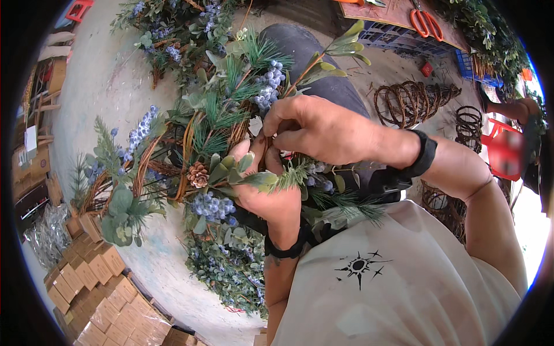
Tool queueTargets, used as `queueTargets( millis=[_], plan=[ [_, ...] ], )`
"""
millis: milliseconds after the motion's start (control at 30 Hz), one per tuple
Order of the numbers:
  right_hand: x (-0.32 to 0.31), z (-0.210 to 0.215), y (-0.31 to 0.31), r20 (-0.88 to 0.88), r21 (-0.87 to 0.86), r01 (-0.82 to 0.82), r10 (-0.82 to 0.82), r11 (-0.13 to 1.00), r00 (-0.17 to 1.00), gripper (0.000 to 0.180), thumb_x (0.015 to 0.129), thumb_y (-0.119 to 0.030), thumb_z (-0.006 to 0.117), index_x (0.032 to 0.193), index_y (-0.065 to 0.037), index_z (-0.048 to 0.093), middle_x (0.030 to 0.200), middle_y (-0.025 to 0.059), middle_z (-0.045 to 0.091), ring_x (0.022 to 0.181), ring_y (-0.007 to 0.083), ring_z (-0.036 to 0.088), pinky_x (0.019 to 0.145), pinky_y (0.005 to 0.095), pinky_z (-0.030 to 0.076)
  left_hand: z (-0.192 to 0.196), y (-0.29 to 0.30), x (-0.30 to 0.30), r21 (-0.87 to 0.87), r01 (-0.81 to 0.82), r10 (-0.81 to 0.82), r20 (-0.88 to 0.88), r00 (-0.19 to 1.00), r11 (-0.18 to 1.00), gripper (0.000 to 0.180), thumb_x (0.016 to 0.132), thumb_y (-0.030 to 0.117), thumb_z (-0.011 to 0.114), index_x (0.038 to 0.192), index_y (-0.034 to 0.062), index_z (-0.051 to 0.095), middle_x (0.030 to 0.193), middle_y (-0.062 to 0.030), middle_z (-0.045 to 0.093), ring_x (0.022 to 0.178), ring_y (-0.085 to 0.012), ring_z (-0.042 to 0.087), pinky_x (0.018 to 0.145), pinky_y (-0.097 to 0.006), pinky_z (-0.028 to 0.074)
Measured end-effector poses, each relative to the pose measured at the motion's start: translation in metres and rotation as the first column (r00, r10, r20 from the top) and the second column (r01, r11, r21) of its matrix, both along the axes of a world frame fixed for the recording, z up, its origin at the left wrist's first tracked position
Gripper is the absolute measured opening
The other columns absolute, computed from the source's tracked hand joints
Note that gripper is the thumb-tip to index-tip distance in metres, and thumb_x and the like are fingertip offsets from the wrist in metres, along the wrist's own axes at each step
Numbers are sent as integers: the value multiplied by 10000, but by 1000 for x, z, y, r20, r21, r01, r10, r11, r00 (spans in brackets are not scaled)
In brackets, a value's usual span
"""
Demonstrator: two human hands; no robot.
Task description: The person is assembling decorative greenery and floral arrangements using vine bases, faux leaves, and pine cones.
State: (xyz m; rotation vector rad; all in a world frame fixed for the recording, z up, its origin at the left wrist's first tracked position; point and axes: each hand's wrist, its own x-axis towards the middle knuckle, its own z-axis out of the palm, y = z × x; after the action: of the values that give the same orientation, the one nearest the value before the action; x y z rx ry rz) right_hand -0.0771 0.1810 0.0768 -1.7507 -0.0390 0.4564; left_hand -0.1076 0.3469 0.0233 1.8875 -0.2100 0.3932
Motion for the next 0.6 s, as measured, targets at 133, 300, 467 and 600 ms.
queueTargets(
  millis=[133,300,467,600],
  plan=[
    [4,13,-11,-45,242,-307,326,921,944,361,892,43,546,1217,18,700,1108,94,727,1074,183,661,955,353,526,3,7,1,214,21,-37,72,997,977,435,889,33,775,1273,-60,593,1193,-145,689,989,-204,653,899,-371,523],
    [4,6,-8,83,159,-318,308,935,948,371,900,-14,616,1252,-35,730,1082,94,737,1059,230,693,955,344,541,4,7,6,227,-22,-26,208,978,974,509,848,76,823,1283,-38,586,1190,-140,687,973,-285,684,904,-410,528],
    [-13,-3,4,476,-230,5,108,973,873,179,982,-105,631,1129,-70,728,1093,68,765,1085,338,690,963,419,544,9,10,7,297,5,-49,140,989,955,506,828,58,830,1256,-42,581,1210,-154,706,982,-269,694,919,-409,514],
    [-18,-4,12,389,-108,48,-2,993,921,133,969,-119,648,1073,-84,724,1050,81,769,1051,345,703,910,440,562,8,12,6,284,5,-48,143,989,959,516,837,43,818,1286,-49,581,1241,-160,709,1010,-264,691,920,-393,507]
  ],
)
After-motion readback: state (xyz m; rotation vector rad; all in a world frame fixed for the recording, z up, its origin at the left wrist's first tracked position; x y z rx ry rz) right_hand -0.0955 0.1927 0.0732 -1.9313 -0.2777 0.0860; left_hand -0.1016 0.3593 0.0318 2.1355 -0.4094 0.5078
